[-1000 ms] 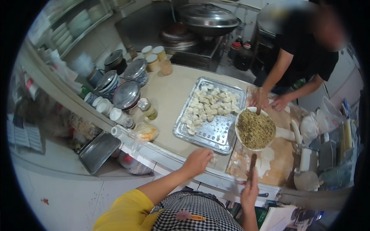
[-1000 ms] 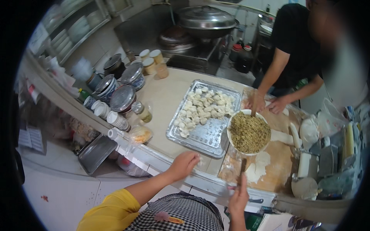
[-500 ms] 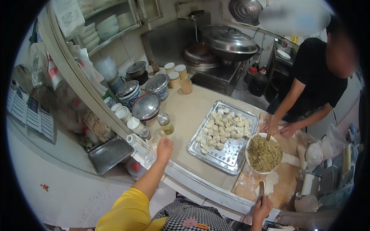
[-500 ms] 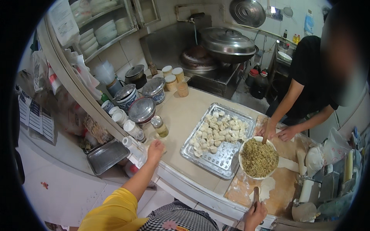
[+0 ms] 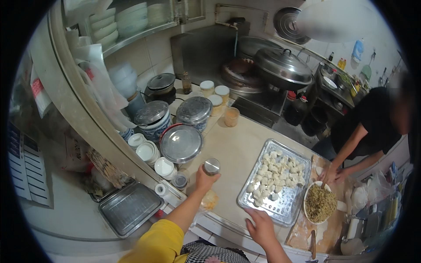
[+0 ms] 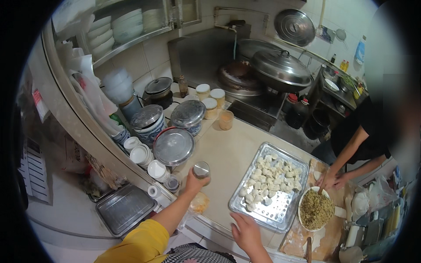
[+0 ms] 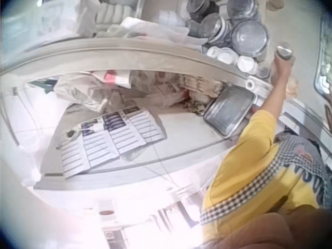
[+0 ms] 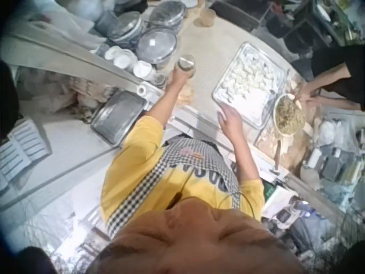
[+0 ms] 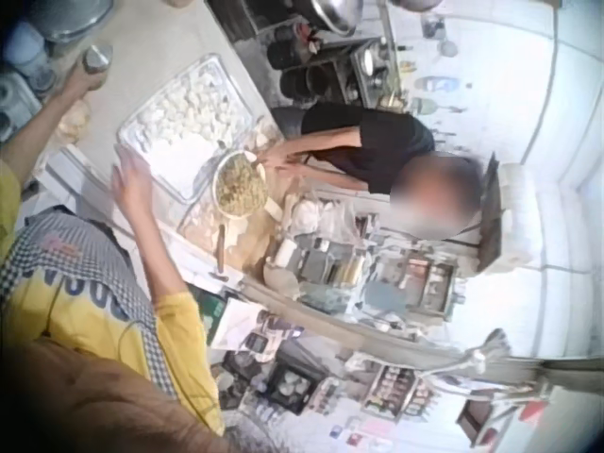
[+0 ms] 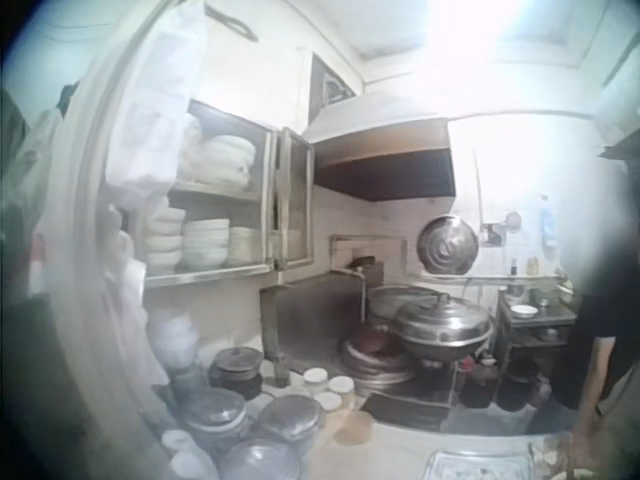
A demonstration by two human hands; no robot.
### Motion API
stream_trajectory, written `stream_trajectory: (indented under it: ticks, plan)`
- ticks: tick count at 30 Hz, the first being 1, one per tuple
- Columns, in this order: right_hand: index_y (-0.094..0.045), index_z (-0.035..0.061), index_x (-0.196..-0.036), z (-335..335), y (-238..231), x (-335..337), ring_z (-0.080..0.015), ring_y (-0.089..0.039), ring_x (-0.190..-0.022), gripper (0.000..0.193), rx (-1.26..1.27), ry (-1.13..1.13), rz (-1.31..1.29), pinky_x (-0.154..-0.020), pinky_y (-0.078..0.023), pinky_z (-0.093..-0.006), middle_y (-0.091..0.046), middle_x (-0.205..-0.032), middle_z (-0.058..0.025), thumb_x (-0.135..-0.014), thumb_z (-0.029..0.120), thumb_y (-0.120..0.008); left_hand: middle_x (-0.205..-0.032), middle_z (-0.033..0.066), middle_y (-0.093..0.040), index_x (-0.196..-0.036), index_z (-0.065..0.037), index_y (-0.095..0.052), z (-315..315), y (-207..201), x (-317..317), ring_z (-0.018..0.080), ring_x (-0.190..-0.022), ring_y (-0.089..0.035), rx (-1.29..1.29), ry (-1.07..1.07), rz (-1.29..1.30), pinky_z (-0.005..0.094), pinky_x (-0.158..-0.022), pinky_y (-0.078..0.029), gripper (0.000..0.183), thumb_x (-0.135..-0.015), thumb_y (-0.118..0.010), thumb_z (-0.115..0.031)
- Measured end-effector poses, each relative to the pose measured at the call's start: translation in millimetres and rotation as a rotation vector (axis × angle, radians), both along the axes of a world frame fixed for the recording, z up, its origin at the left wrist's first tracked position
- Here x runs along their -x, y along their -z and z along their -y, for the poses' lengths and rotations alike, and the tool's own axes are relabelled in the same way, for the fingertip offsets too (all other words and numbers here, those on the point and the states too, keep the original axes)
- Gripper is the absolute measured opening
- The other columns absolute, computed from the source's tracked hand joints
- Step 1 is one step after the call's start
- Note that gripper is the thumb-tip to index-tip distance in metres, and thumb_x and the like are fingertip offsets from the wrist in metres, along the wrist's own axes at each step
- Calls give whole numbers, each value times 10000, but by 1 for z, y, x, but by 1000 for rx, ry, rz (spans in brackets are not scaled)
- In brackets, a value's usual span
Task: The person fills small dough circles with a grain-based mixture using a wooden spatula, folds and seals each dumpling by hand, and places them on a metal tray. A coworker rolls dough and operates a dough sheeter in the background.
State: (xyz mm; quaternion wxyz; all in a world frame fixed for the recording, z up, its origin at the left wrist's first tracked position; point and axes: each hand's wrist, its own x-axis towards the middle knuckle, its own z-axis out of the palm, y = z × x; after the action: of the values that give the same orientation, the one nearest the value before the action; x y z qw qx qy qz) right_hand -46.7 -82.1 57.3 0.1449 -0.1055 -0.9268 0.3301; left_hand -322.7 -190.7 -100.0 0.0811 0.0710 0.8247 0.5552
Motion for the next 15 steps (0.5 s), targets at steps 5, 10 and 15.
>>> stream_trajectory:
  ticks: [5,10,15]
  plan:
    - [-537,65,-1280,16,3,158,-386,-603,-1006,527,-233,-137,-41,-882,-506,-421,-609,-1184,-172,-788,159,-699,-1269,187,-564,-1287,11,-461,5,-7,0,289,-1156,-570,-161,115,-97,385,-967,-469,785,-646,-863,-200]
    - [-521,71,-1298,36,6,246,-365,-629,-940,601,-449,-72,399,-779,-538,-416,-625,-1068,-168,-808,386,-671,-1132,142,-625,-1208,-4,-513,10,6,7,257,-1039,-618,-483,107,-16,355,-900,-498,616,-684,-811,-124]
    - [-567,120,-1211,25,19,269,-307,-641,-892,537,-651,-212,521,-739,-540,-396,-635,-999,-125,-756,368,-707,-1113,129,-620,-1162,-37,-545,19,-32,7,270,-1024,-608,-265,217,-53,358,-862,-496,565,-670,-808,-127]
